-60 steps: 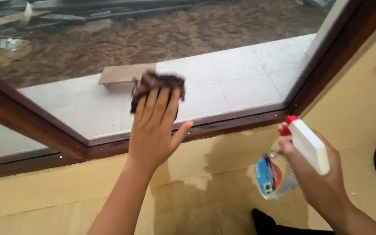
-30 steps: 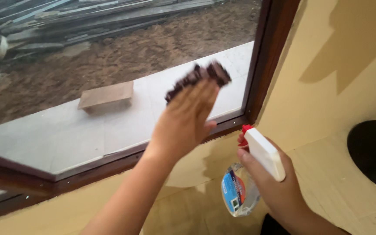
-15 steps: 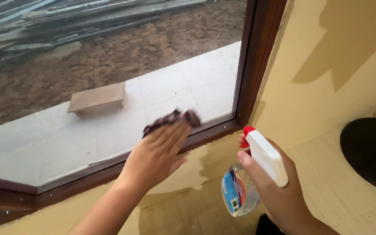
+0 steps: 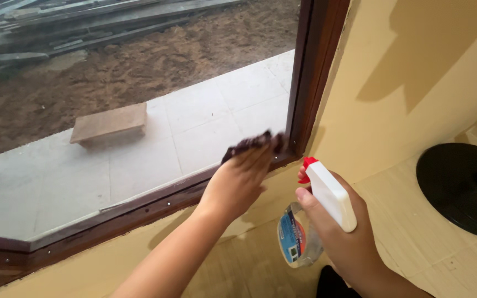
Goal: The person wipes the lower wooden frame of a large glass window using a dark cloth and a spray bottle. They repeatedly spray the frame and wipe it in a back-and-forth motion along the bottom edge.
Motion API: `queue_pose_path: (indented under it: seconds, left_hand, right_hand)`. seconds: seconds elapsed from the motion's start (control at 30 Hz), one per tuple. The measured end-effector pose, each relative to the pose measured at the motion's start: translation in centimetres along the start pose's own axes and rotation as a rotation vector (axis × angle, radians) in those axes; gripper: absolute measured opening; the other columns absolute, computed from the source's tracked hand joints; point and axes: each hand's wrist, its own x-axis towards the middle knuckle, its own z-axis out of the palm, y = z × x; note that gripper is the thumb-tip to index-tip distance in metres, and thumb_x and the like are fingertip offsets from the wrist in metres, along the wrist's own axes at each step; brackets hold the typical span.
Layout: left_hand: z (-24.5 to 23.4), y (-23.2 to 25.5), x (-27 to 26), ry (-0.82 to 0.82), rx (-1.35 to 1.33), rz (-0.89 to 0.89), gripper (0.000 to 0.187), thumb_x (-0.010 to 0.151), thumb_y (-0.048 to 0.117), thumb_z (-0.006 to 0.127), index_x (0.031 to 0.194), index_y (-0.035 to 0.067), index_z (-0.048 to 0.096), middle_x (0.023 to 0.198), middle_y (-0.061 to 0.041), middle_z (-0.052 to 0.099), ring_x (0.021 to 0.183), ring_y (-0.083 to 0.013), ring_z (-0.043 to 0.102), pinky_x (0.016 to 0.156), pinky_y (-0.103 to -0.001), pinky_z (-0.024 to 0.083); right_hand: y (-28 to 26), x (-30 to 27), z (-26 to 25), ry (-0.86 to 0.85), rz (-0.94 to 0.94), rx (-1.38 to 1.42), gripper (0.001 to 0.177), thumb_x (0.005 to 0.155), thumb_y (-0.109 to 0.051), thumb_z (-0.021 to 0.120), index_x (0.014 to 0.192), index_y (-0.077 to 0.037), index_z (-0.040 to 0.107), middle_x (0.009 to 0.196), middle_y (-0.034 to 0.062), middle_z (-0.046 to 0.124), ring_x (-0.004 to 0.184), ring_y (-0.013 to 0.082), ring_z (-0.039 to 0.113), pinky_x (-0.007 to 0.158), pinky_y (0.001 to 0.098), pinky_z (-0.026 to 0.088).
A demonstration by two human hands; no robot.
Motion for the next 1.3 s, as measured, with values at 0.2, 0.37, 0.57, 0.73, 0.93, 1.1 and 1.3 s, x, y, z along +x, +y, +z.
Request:
queue_pose_path:
  seconds: [0.2, 0.37, 0.57, 0.73, 0.93, 1.1, 1.3]
  left_hand:
    - [0.9, -0.2, -1.2, -0.060, 0.089, 0.059, 0.076, 0.095, 0.047, 0.052, 0.150, -0.003, 0.039, 0.162, -0.013, 0.033, 0.152, -0.0258, 0.023, 0.124, -0.042, 0.009]
    - [-0.2, 0.4, 2.2, 0.000, 0.083, -0.011, 0.073, 0.096, 0.046, 0.050, 0.151, -0.001, 0.041, 0.162, -0.011, 0.034, 0.151, -0.0242, 0.022, 0.123, -0.041, 0.010]
    - [-0.5, 0.9, 3.2, 0.068, 0.069, -0.069, 0.071, 0.100, 0.045, 0.049, 0.153, 0.000, 0.039, 0.164, -0.009, 0.032, 0.154, -0.0226, 0.021, 0.126, -0.040, 0.009]
    - [0.8, 1.6, 1.0, -0.136, 0.019, 0.015, 0.081, 0.092, 0.050, 0.050, 0.153, -0.002, 0.034, 0.164, -0.011, 0.027, 0.152, -0.0233, 0.018, 0.122, -0.040, 0.008]
    - [2.6, 0.1, -2.9, -0.058, 0.024, 0.045, 0.065, 0.100, 0.037, 0.047, 0.153, -0.001, 0.037, 0.162, -0.014, 0.034, 0.150, -0.0217, 0.029, 0.123, -0.040, 0.016]
    - [1.9, -2.1, -8.0, -0.067, 0.002, 0.042, 0.066, 0.097, 0.036, 0.048, 0.149, -0.003, 0.040, 0.159, -0.015, 0.038, 0.147, -0.0235, 0.033, 0.121, -0.041, 0.020]
    - [1.1, -3.0, -10.8, -0.102, -0.078, 0.004, 0.068, 0.096, 0.040, 0.050, 0.148, -0.004, 0.041, 0.157, -0.014, 0.039, 0.146, -0.0250, 0.034, 0.120, -0.042, 0.021]
  right_hand:
    - [0.3, 0.6, -0.1, 0.012, -0.025, 0.021, 0.040, 0.088, -0.013, 0.069, 0.126, -0.002, 0.067, 0.109, 0.0042, 0.070, 0.102, 0.0117, 0.064, 0.089, 0.0287, 0.052]
    - [0.7, 0.4, 0.5, -0.050, -0.085, 0.064, 0.044, 0.088, -0.013, 0.069, 0.130, -0.001, 0.064, 0.115, 0.0049, 0.071, 0.105, 0.0116, 0.065, 0.091, 0.0285, 0.053]
    - [0.7, 0.2, 0.2, -0.060, -0.033, 0.018, 0.044, 0.088, -0.016, 0.070, 0.129, -0.001, 0.066, 0.114, 0.0051, 0.073, 0.103, 0.0112, 0.066, 0.090, 0.0284, 0.052]
    - [0.9, 0.4, 0.0, -0.044, -0.012, -0.042, 0.044, 0.089, -0.019, 0.071, 0.128, -0.001, 0.067, 0.107, 0.0073, 0.072, 0.098, 0.0125, 0.065, 0.087, 0.0291, 0.053]
    - [1.0, 0.5, -0.5, -0.067, -0.027, -0.003, 0.044, 0.088, -0.021, 0.070, 0.127, -0.002, 0.066, 0.108, 0.0031, 0.073, 0.097, 0.0099, 0.066, 0.087, 0.0274, 0.053]
    - [1.4, 0.3, -0.9, -0.080, -0.011, -0.018, 0.038, 0.090, -0.022, 0.072, 0.122, -0.002, 0.070, 0.098, 0.0056, 0.070, 0.092, 0.0115, 0.063, 0.083, 0.0286, 0.051]
    - [1.2, 0.6, -1.6, -0.066, -0.009, -0.027, 0.037, 0.088, -0.022, 0.071, 0.120, -0.003, 0.070, 0.101, 0.0029, 0.072, 0.094, 0.0099, 0.065, 0.085, 0.0277, 0.052]
